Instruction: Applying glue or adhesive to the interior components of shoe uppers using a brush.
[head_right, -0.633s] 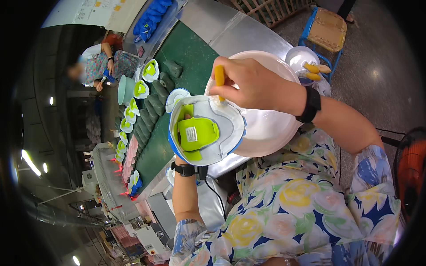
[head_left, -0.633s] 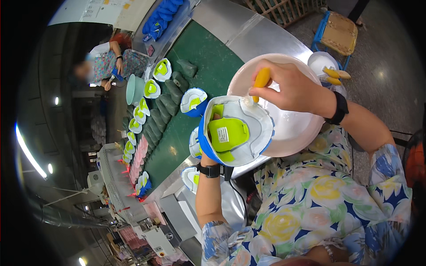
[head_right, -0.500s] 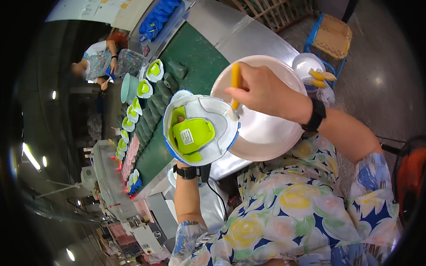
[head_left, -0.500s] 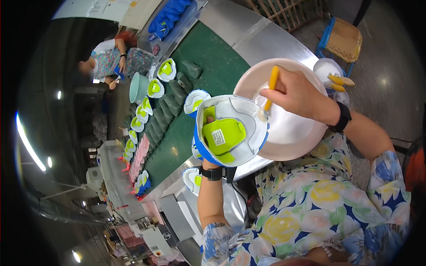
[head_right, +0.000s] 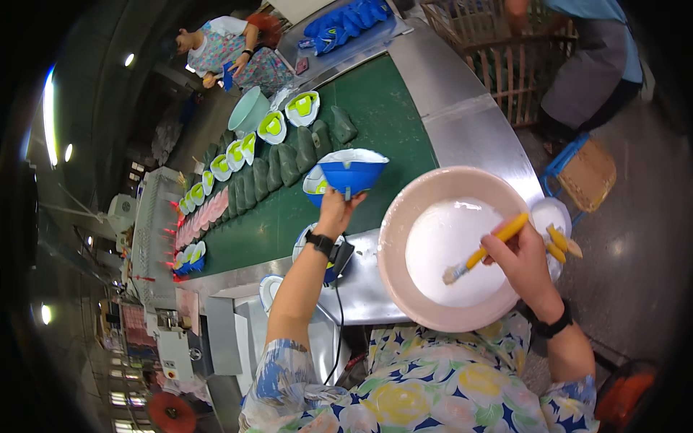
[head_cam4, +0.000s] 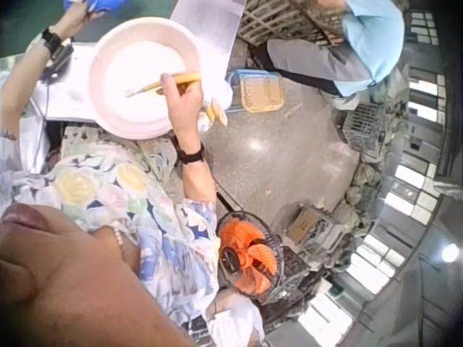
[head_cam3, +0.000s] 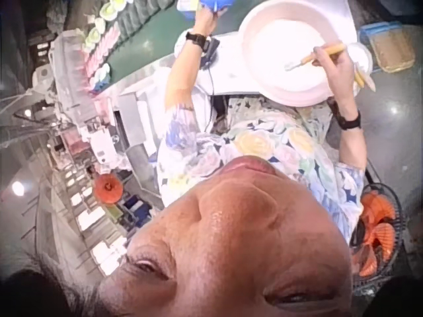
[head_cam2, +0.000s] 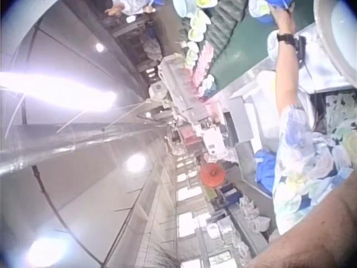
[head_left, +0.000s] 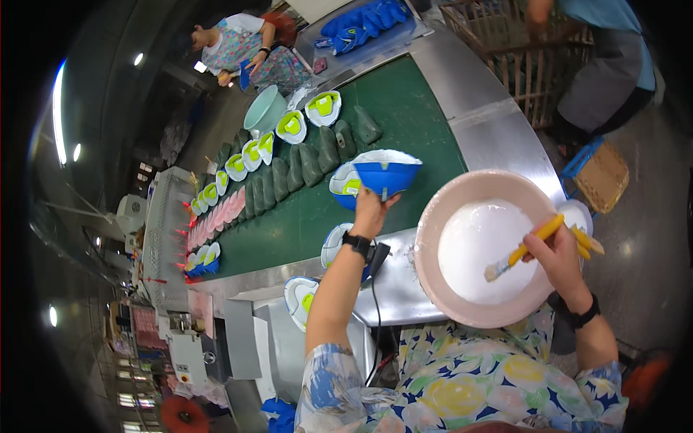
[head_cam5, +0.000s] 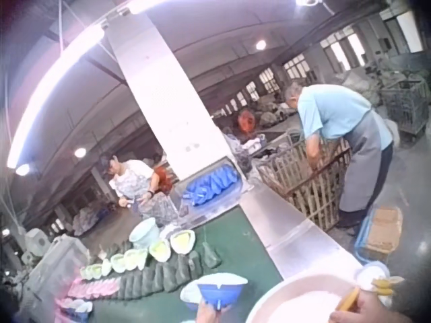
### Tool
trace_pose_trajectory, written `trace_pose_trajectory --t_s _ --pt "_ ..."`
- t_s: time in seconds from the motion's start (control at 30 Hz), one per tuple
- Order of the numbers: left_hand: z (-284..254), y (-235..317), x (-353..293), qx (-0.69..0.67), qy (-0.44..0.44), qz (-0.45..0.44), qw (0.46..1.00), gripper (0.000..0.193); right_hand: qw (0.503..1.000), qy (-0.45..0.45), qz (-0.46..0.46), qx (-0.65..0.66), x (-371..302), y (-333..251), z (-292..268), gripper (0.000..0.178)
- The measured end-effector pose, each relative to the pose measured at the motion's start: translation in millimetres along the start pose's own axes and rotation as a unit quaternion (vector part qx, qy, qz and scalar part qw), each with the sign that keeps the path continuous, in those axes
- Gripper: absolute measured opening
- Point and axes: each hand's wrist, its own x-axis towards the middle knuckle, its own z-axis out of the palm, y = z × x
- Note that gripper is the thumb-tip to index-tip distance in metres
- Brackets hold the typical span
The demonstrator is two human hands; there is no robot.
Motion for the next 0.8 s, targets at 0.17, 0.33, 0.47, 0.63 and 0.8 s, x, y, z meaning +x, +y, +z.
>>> trace_pose_trajectory --t_s 0.17,0.33,0.47,0.63,0.8 --pt "6 -50 68 -0.050 0.000 -0.024 0.998 0.032 1.000 0.003 0.019 0.007 -9 3 -9 0.016" --pt "-1 -82 95 -0.041 0.049 -0.102 0.993 0.046 0.999 0.008 0.044 -0.026 -11 5 -10 0.014" --pt "-38 -101 97 0.189 0.251 -0.029 0.949 0.066 0.998 -0.038 0.036 -0.041 -12 0 -3 0.014" --pt "-20 -31 14 0.341 0.161 0.069 0.924 0.082 0.996 -0.045 0.015 -0.081 -8 6 -19 0.012" --pt "-79 56 -132 0.438 0.219 0.287 0.823 0.069 0.991 -0.050 0.000 -0.123 -5 16 -38 0.014"
